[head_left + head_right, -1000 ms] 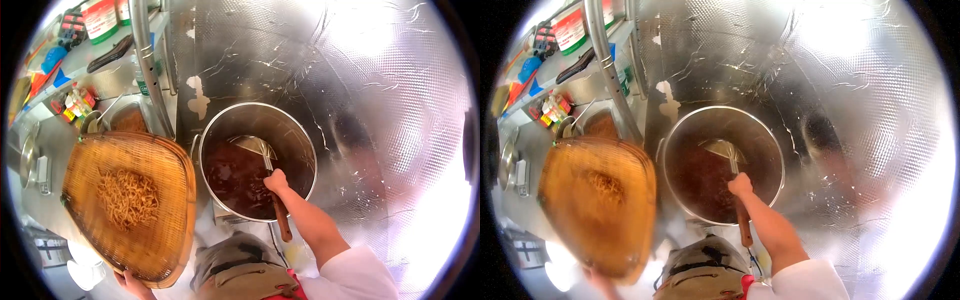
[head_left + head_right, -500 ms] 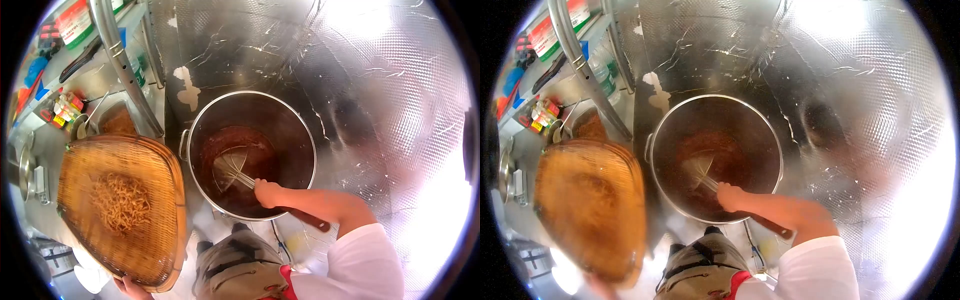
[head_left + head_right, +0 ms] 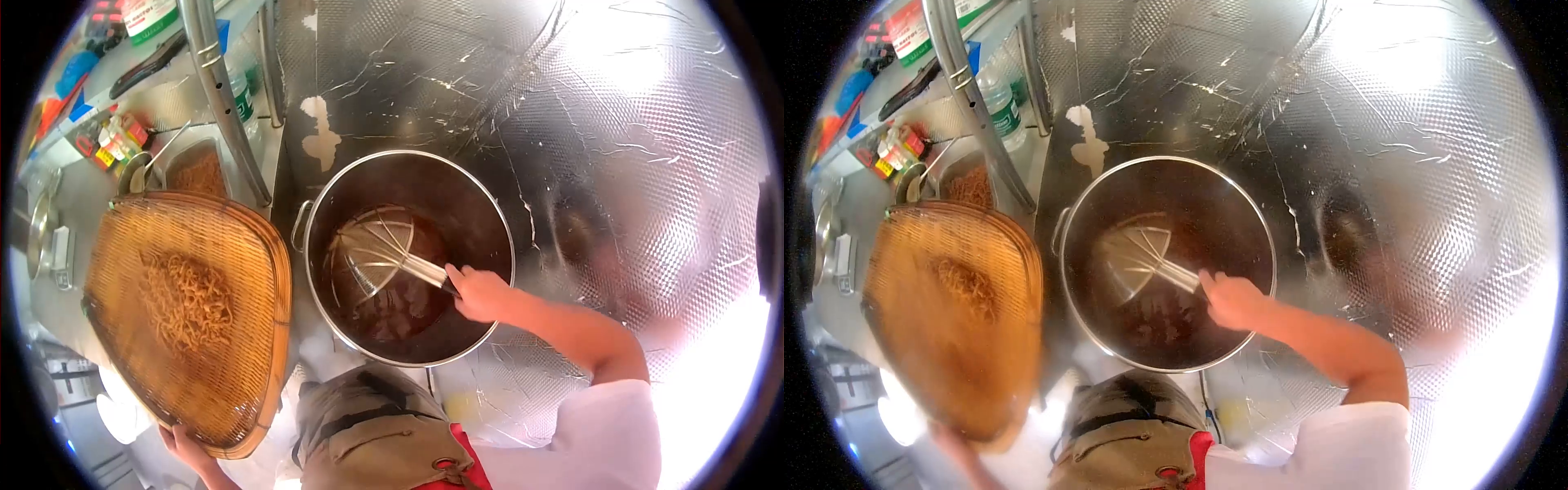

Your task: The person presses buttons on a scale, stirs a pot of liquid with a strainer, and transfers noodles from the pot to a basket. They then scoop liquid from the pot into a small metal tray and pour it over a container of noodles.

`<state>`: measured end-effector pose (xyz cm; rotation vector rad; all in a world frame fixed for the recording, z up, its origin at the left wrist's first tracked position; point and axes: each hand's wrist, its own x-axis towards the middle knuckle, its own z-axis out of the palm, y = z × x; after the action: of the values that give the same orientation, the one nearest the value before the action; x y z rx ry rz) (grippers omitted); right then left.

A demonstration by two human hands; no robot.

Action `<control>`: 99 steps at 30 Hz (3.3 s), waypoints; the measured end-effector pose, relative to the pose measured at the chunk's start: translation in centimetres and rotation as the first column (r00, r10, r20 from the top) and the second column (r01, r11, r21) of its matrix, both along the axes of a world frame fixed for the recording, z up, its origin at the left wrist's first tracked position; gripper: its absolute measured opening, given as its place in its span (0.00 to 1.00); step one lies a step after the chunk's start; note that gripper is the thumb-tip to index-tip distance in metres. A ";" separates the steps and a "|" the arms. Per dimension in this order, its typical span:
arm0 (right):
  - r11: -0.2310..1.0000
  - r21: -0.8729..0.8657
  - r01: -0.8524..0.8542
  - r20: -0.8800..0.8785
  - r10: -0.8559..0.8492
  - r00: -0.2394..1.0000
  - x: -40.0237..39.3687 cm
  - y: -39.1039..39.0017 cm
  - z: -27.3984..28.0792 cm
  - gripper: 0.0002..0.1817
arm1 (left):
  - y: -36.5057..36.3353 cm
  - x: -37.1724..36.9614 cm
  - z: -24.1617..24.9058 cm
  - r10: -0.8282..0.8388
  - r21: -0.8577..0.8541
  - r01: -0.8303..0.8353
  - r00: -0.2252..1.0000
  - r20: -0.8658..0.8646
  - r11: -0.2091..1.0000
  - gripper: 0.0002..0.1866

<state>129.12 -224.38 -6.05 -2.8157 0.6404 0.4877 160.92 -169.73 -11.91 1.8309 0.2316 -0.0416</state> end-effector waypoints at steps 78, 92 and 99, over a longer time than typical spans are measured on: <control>0.582 0.532 0.615 -0.680 -0.139 0.720 3.0 -6.2 -17.3 0.10 | -0.8 -1.3 0.6 0.064 0.068 -0.067 0.997 0.047 0.995 0.18; 0.253 0.608 0.753 -0.548 -0.553 0.628 -6.6 -0.1 1.0 0.12 | -2.8 -1.1 1.8 -0.029 -0.125 0.043 0.993 0.117 0.991 0.23; 0.217 0.620 0.754 -0.392 -0.747 0.537 -7.7 11.2 5.9 0.10 | -0.6 -0.1 -0.3 -0.007 -0.225 0.014 1.000 0.030 0.974 0.25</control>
<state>121.38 -213.22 -0.18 -1.4188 1.3379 0.4014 160.81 -170.28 -12.20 1.6058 0.1887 -0.0463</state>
